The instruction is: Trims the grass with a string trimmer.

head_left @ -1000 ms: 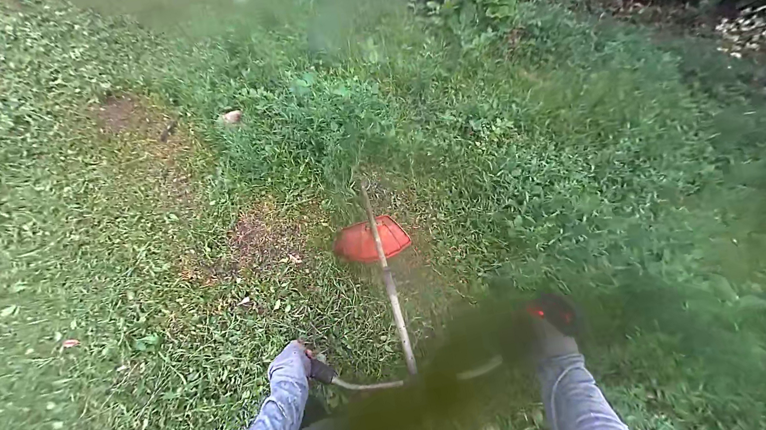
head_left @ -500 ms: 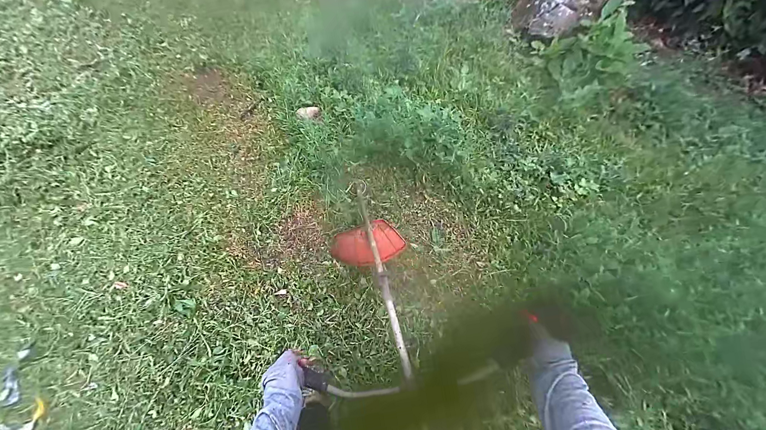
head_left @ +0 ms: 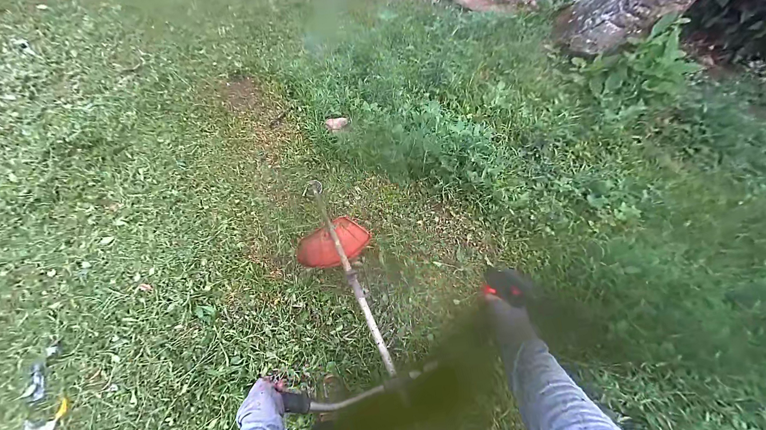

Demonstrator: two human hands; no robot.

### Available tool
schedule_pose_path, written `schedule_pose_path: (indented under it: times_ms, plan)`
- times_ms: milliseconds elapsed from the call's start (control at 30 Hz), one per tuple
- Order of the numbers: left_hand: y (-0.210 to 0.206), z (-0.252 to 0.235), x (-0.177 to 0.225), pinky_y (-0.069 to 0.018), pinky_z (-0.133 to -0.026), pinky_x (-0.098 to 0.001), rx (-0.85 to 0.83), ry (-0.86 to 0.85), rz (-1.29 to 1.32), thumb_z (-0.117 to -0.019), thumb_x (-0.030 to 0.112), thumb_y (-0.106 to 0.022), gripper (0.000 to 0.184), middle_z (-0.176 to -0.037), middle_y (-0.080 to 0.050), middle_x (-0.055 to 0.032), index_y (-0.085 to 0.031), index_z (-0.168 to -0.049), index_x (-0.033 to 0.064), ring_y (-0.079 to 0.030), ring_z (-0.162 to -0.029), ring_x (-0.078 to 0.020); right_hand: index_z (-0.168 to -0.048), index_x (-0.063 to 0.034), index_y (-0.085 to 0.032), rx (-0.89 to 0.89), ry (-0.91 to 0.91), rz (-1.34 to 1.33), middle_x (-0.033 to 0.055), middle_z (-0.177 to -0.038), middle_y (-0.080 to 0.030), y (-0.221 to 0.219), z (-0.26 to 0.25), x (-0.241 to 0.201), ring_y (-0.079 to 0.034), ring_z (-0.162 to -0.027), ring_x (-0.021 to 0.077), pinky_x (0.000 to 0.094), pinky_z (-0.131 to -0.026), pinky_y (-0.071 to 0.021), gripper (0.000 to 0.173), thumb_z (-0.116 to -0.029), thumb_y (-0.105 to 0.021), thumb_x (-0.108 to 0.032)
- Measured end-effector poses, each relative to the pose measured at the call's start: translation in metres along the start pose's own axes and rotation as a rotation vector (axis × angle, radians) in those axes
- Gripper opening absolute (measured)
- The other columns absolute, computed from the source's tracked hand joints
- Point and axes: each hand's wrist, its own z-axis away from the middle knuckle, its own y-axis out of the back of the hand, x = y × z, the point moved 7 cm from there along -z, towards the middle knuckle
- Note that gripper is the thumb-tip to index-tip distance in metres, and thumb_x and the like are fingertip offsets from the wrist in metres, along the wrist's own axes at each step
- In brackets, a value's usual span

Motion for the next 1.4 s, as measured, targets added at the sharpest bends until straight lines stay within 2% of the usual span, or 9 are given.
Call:
schedule_pose_path:
  times_ms: [100,333,633,700,833,900,967,1233,1400]
  plan:
    - [-0.001,-0.003,0.011,-0.0501,-0.101,-0.0574,-0.045,-0.007,-0.004,-0.0895,0.027,-0.073,0.032,-0.126,-0.070,-0.0131,-0.072,-0.119,0.0147,-0.065,-0.121,-0.0323,-0.140,0.0069,-0.043,-0.001,-0.093,0.031,0.0154,-0.106,-0.056,0.003,-0.002,-0.013,-0.054,-0.082,0.0134,0.0279,-0.079,-0.0491,0.035,-0.1051,-0.043,0.000]
    - [-0.005,-0.014,0.092,-0.0513,-0.099,-0.0589,-0.022,-0.140,-0.143,-0.0929,0.029,-0.068,0.033,-0.126,-0.070,-0.0137,-0.069,-0.123,0.0140,-0.066,-0.119,-0.0336,-0.136,0.0058,-0.046,0.140,-0.084,-0.063,0.0116,-0.098,-0.057,0.075,-0.033,0.008,-0.056,-0.073,0.0111,0.0266,-0.070,-0.0513,0.034,-0.1030,-0.047,0.001]
    - [-0.035,0.012,0.275,-0.0504,-0.102,-0.0592,-0.043,-0.432,-0.352,-0.0976,0.024,-0.061,0.032,-0.130,-0.069,-0.0132,-0.067,-0.128,0.0145,-0.064,-0.123,-0.0347,-0.131,0.0045,-0.048,0.481,-0.184,-0.296,0.0093,-0.092,-0.054,0.227,-0.051,0.083,-0.052,-0.069,0.0102,0.0269,-0.066,-0.0496,0.029,-0.1033,-0.047,-0.003]
    - [-0.050,0.024,0.319,-0.0491,-0.104,-0.0576,-0.062,-0.475,-0.261,-0.1016,0.021,-0.057,0.032,-0.128,-0.070,-0.0121,-0.065,-0.132,0.0138,-0.065,-0.122,-0.0328,-0.134,0.0044,-0.048,0.533,-0.240,-0.353,0.0106,-0.096,-0.055,0.259,-0.043,0.091,-0.053,-0.072,0.0112,0.0277,-0.069,-0.0500,0.031,-0.1047,-0.046,-0.005]
    - [-0.090,0.048,0.400,-0.0491,-0.101,-0.0535,-0.140,-0.512,-0.146,-0.1044,0.017,-0.054,0.024,-0.121,-0.071,-0.0124,-0.067,-0.123,0.0084,-0.065,-0.116,-0.0297,-0.128,0.0008,-0.053,0.668,-0.223,-0.391,0.0056,-0.088,-0.056,0.324,-0.037,0.111,-0.053,-0.067,0.0089,0.0272,-0.065,-0.0515,0.026,-0.1047,-0.049,-0.011]
    - [-0.107,0.064,0.439,-0.0493,-0.104,-0.0560,-0.161,-0.559,-0.391,-0.1008,0.020,-0.057,0.031,-0.131,-0.068,-0.0131,-0.066,-0.129,0.0122,-0.063,-0.125,-0.0316,-0.133,0.0012,-0.049,0.674,-0.249,-0.394,0.0071,-0.094,-0.055,0.350,-0.041,0.111,-0.053,-0.072,0.0098,0.0284,-0.070,-0.0509,0.030,-0.1069,-0.045,-0.013]
    - [-0.120,0.071,0.463,-0.0494,-0.104,-0.0550,-0.162,-0.587,-0.420,-0.0997,0.019,-0.059,0.029,-0.129,-0.069,-0.0120,-0.066,-0.128,0.0123,-0.064,-0.124,-0.0307,-0.133,0.0019,-0.049,0.718,-0.234,-0.443,0.0076,-0.093,-0.055,0.370,-0.049,0.111,-0.053,-0.070,0.0094,0.0274,-0.067,-0.0515,0.030,-0.1057,-0.047,-0.009]
    - [-0.127,0.069,0.493,-0.0490,-0.106,-0.0553,-0.102,-0.492,-0.412,-0.0989,0.023,-0.061,0.034,-0.131,-0.068,-0.0122,-0.065,-0.131,0.0137,-0.063,-0.125,-0.0314,-0.131,0.0033,-0.050,0.638,-0.260,-0.373,0.0096,-0.094,-0.054,0.394,-0.114,0.096,-0.052,-0.072,0.0118,0.0299,-0.069,-0.0505,0.029,-0.1049,-0.048,-0.007]
    - [-0.116,0.047,0.466,-0.0513,-0.099,-0.0479,-0.105,-0.327,0.132,-0.1097,0.024,-0.044,0.030,-0.110,-0.073,-0.0095,-0.069,-0.118,0.0093,-0.068,-0.107,-0.0240,-0.133,0.0036,-0.048,0.553,-0.312,-0.316,0.0091,-0.095,-0.052,0.372,-0.145,0.063,-0.050,-0.072,0.0097,0.0276,-0.069,-0.0488,0.030,-0.1044,-0.047,-0.007]
